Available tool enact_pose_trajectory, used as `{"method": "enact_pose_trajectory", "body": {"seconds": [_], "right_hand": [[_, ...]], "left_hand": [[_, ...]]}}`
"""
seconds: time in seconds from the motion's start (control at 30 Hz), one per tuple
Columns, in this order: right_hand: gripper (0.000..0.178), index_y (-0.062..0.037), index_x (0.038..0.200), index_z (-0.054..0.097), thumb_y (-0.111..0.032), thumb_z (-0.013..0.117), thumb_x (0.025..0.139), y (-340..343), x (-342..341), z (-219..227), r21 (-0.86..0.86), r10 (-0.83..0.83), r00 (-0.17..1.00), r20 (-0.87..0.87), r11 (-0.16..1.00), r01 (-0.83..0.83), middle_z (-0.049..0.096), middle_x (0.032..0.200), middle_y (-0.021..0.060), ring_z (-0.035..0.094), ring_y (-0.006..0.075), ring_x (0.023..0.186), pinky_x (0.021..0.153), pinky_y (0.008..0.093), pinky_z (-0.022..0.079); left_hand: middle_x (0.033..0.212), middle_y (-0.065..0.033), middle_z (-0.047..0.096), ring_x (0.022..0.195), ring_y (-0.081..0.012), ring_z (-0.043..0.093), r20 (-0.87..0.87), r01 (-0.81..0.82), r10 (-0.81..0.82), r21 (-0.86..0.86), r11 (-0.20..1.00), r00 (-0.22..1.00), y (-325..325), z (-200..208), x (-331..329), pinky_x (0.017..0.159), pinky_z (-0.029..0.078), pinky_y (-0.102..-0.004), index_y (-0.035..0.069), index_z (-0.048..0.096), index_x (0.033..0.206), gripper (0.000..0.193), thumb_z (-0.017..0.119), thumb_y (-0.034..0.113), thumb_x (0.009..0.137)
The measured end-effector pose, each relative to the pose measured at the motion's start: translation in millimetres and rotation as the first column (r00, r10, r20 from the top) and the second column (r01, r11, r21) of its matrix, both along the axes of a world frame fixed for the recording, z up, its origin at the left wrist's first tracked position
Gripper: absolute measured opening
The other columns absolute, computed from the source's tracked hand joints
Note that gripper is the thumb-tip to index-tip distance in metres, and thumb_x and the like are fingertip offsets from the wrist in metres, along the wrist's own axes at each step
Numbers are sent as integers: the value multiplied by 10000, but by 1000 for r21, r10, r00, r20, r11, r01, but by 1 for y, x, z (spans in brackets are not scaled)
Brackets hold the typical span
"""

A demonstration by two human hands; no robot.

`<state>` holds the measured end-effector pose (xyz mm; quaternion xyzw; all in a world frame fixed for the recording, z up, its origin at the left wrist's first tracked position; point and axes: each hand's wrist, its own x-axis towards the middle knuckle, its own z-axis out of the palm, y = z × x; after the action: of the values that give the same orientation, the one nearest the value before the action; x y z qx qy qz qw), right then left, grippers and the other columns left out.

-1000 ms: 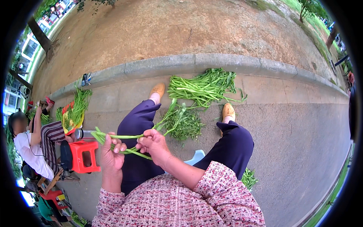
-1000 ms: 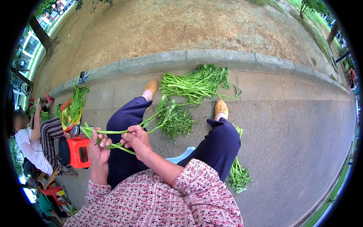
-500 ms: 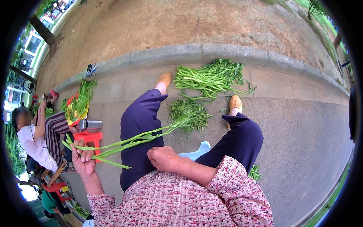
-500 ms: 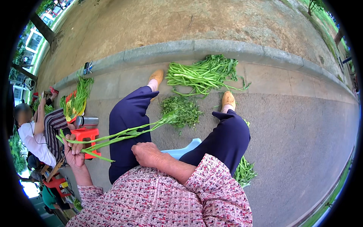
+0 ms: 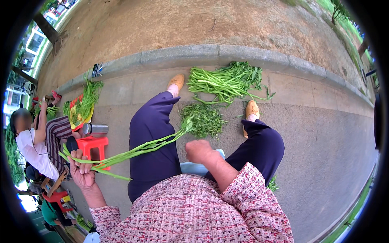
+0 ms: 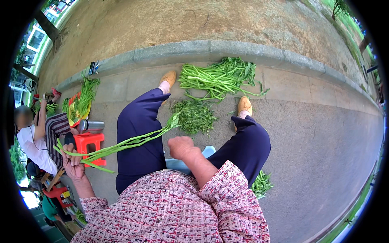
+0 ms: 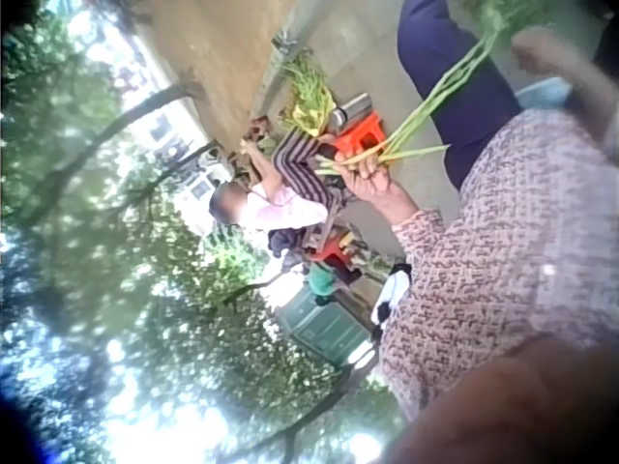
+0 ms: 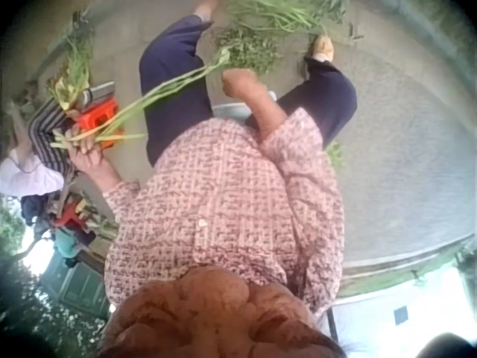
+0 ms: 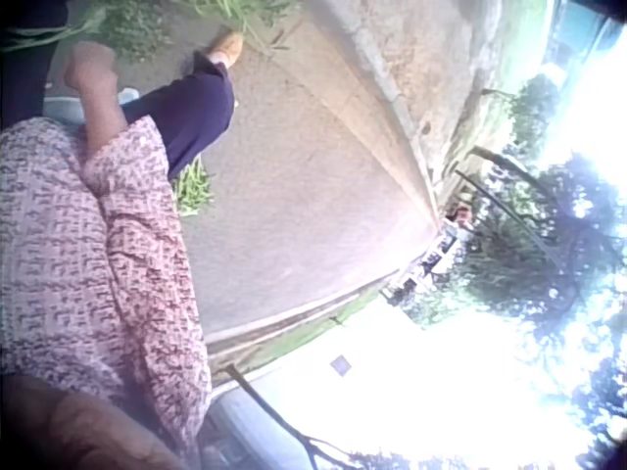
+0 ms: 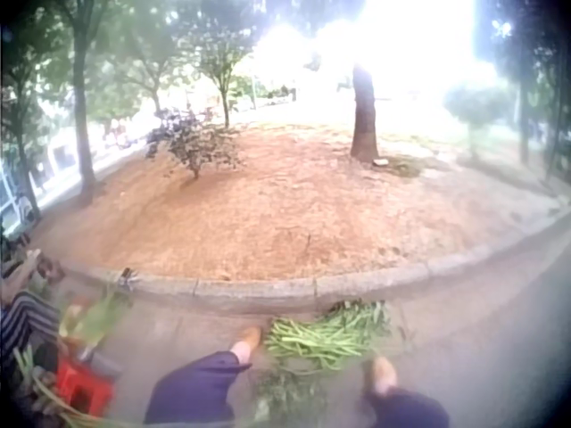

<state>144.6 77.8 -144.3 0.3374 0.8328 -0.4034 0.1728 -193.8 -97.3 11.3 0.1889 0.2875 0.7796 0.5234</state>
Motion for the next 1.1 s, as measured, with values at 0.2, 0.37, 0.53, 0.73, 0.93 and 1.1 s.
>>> {"method": "enact_pose_trajectory", "body": {"seconds": [0.2, 0.37, 0.53, 0.73, 0.93, 1.1], "right_hand": [[216, -37, 850, 695, -181, 559, 766, 40, 20, -44, 68, -550, 829, -101, 828, 557, 673, 863, 178, 649, 315, 847, 769, 415, 502], [192, -10, 880, 695, -140, 618, 760, 45, 21, -84, -217, -774, 504, -382, 606, 766, 663, 735, 104, 609, 183, 671, 658, 320, 487], [169, -37, 901, 700, -115, 638, 765, 45, 13, -84, -321, -794, 403, -455, 569, 757, 652, 788, 93, 603, 188, 722, 680, 311, 480], [198, -56, 951, 690, -63, 640, 760, 41, 3, -75, -202, -637, 524, -565, 723, 661, 616, 908, 90, 614, 227, 812, 743, 305, 481], [257, -74, 998, 674, -36, 643, 746, 31, 0, -91, -201, -586, 634, -505, 794, 574, 642, 934, 93, 622, 250, 882, 794, 340, 485], [359, -14, 1101, 615, 24, 633, 745, 29, -1, -86, -348, -639, 633, -437, 769, 536, 644, 875, 60, 619, 154, 773, 732, 291, 498]], "left_hand": [[734, -19, 385, 474, -99, 383, -6, -10, 10, 8, 1000, 1000, -4, 2, -2, 440, 350, -263, 44, 421, 934, 190, 428, 225, 992], [732, -21, 388, 469, -97, 384, -23, -30, 30, -9, 1000, 999, -2, 3, -2, 435, 354, -264, 42, 423, 928, 197, 428, 229, 991], [733, -21, 389, 465, -97, 383, -39, -31, 31, -11, 999, 999, -3, 4, -1, 434, 357, -263, 41, 419, 926, 203, 427, 233, 992], [733, -20, 385, 471, -95, 384, -37, -4, 4, 1, 1000, 999, -2, 3, -2, 440, 361, -261, 44, 415, 923, 198, 430, 230, 991], [738, -20, 384, 473, -95, 379, -52, 2, -2, 5, 1000, 999, -2, 3, -3, 440, 358, -261, 44, 416, 925, 192, 433, 223, 990], [740, -20, 384, 474, -97, 379, -48, -5, 5, 6, 1000, 999, -5, 4, -5, 438, 355, -262, 43, 417, 922, 190, 432, 219, 991]]}}
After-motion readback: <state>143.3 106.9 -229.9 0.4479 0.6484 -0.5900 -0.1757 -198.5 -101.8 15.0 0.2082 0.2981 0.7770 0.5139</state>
